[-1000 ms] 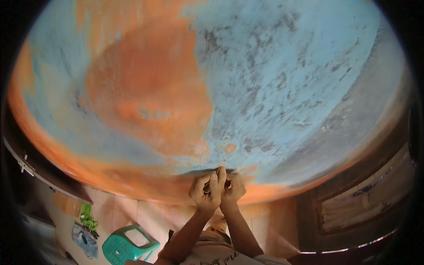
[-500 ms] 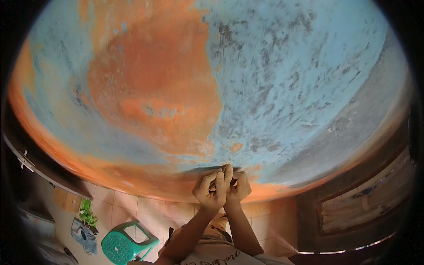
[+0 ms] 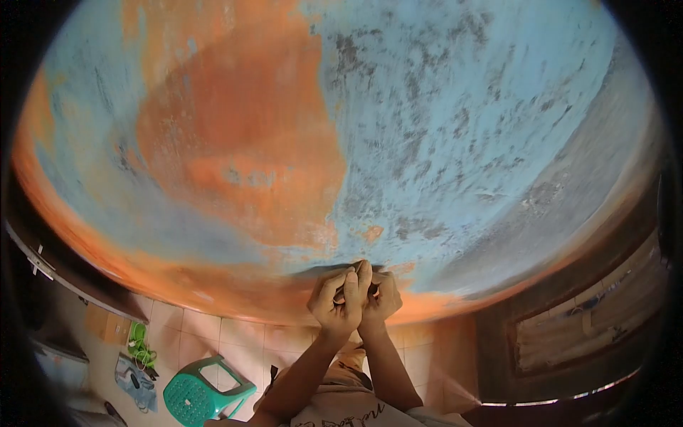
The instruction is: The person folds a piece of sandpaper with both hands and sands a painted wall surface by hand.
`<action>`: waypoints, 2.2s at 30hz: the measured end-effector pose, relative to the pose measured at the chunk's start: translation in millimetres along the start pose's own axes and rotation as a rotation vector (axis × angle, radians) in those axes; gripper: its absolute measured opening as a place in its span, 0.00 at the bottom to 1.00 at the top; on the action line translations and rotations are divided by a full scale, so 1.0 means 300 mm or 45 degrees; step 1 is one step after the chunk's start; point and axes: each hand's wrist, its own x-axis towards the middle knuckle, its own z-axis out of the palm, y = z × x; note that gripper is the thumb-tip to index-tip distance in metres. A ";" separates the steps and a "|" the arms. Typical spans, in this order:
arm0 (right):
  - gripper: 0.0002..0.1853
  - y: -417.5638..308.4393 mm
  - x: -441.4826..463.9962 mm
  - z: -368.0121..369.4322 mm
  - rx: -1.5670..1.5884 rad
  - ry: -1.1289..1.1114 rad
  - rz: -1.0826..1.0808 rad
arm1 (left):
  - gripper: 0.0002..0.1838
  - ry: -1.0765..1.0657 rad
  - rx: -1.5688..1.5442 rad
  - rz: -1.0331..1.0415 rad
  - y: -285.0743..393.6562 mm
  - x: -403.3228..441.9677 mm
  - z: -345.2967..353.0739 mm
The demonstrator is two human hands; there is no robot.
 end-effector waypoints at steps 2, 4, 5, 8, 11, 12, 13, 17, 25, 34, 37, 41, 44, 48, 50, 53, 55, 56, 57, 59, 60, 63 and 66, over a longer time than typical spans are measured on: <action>0.12 0.010 0.000 -0.003 -0.144 0.014 -0.072 | 0.02 0.014 0.063 0.154 -0.018 0.001 0.002; 0.12 -0.002 0.035 0.023 0.025 0.070 -0.061 | 0.03 0.025 -0.017 0.123 -0.024 0.006 0.011; 0.13 -0.011 0.041 0.022 -0.032 0.068 -0.078 | 0.03 0.048 -0.027 0.120 -0.034 0.006 0.016; 0.13 -0.021 0.023 -0.010 -0.071 -0.025 -0.038 | 0.03 0.043 0.012 0.030 0.006 0.013 0.009; 0.11 -0.007 0.030 0.011 -0.033 0.030 -0.082 | 0.03 0.060 -0.010 0.121 -0.018 0.015 0.023; 0.11 0.003 0.035 0.019 -0.026 0.032 -0.092 | 0.03 0.083 -0.050 0.153 -0.028 0.016 0.027; 0.11 0.007 0.032 0.020 -0.045 0.031 -0.112 | 0.03 0.041 -0.035 0.048 -0.030 0.001 0.016; 0.10 -0.012 0.023 0.001 -0.014 0.002 -0.063 | 0.03 0.044 -0.025 0.029 -0.014 -0.007 0.012; 0.08 0.011 0.027 -0.010 -0.010 -0.047 -0.088 | 0.02 0.030 0.083 0.092 0.026 0.023 0.012; 0.11 -0.023 0.057 -0.001 -0.014 -0.009 -0.018 | 0.04 0.084 0.015 0.070 0.031 0.034 0.031; 0.11 -0.007 0.061 0.006 -0.042 0.029 -0.154 | 0.04 0.097 -0.010 0.112 -0.006 0.020 0.044; 0.11 -0.009 0.040 0.003 -0.004 -0.011 -0.098 | 0.04 0.095 0.007 0.016 -0.009 0.004 0.027; 0.11 -0.007 0.044 0.016 -0.006 0.031 -0.120 | 0.04 0.135 0.012 0.137 -0.010 0.014 0.036; 0.10 -0.009 0.053 0.001 -0.017 0.003 -0.109 | 0.03 0.131 -0.088 -0.041 -0.019 -0.004 0.046; 0.11 0.003 0.039 -0.007 -0.065 -0.006 -0.110 | 0.03 0.130 -0.085 -0.072 -0.015 -0.009 0.047; 0.11 0.024 0.029 -0.011 -0.113 -0.014 -0.148 | 0.03 0.158 -0.013 0.052 -0.023 -0.018 0.052; 0.11 0.035 0.048 0.001 -0.107 -0.016 -0.193 | 0.02 0.151 -0.005 0.080 -0.017 0.000 0.059; 0.11 0.036 0.051 0.010 -0.083 0.007 -0.197 | 0.02 0.157 -0.005 0.091 -0.018 0.012 0.065; 0.11 0.032 0.044 0.013 -0.065 0.026 -0.189 | 0.02 0.164 0.027 0.070 -0.015 0.014 0.064; 0.10 -0.004 0.052 -0.004 -0.042 -0.010 -0.154 | 0.03 0.163 0.018 0.020 0.007 0.014 0.050; 0.09 -0.014 0.069 -0.009 -0.014 -0.036 -0.139 | 0.03 0.156 0.012 0.018 0.006 0.008 0.049; 0.08 -0.002 0.060 -0.006 -0.059 -0.008 -0.149 | 0.03 0.162 -0.016 0.080 -0.008 0.010 0.060; 0.08 0.003 0.058 -0.007 -0.083 -0.023 -0.181 | 0.03 0.164 -0.072 -0.032 -0.012 -0.004 0.056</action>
